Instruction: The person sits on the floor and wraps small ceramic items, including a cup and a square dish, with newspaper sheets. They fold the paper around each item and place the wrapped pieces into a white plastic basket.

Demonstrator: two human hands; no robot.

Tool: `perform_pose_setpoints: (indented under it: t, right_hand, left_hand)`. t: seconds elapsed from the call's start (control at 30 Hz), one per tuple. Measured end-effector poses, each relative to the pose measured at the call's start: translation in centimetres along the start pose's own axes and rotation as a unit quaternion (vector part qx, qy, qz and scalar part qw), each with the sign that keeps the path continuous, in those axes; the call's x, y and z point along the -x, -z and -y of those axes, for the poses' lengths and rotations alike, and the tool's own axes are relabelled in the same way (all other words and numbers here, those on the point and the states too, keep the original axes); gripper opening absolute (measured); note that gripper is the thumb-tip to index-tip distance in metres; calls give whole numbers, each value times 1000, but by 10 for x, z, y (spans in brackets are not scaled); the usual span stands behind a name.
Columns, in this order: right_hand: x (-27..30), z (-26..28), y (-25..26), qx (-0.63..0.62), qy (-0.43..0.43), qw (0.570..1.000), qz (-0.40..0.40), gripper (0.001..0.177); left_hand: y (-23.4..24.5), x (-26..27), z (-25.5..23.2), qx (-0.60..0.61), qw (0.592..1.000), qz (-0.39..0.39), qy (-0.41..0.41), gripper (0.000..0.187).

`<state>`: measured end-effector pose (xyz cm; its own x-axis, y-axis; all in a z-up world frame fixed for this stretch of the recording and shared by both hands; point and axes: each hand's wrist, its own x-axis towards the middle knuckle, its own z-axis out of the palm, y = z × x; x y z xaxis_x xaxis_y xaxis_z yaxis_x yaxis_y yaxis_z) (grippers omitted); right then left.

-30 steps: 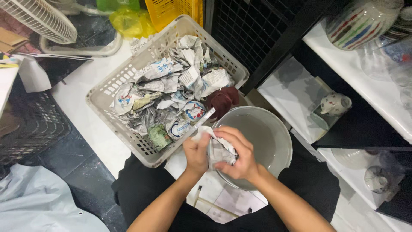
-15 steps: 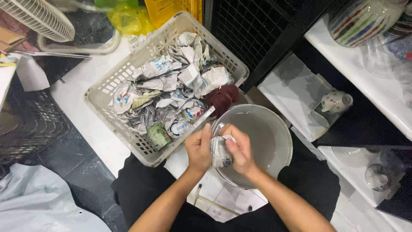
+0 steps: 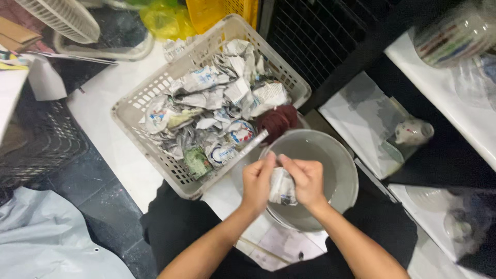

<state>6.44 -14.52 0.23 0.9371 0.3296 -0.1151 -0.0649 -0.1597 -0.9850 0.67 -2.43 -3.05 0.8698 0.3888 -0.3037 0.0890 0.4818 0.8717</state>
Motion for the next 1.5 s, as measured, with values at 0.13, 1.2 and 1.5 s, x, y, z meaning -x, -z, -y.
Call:
perform_pose_setpoints:
  t: [0.13, 1.2, 1.5]
  right_hand:
    - [-1, 7, -9, -116, -65, 991, -27, 44]
    - [-5, -20, -35, 2, 147, 988, -48, 29]
    - [-42, 11, -55, -44, -6, 997, 68, 45]
  left_hand:
    - [3, 2, -8, -2, 996, 26, -85, 44]
    - [3, -13, -34, 165, 979, 2, 118, 31]
    - [39, -33, -59, -114, 983, 41, -137, 23]
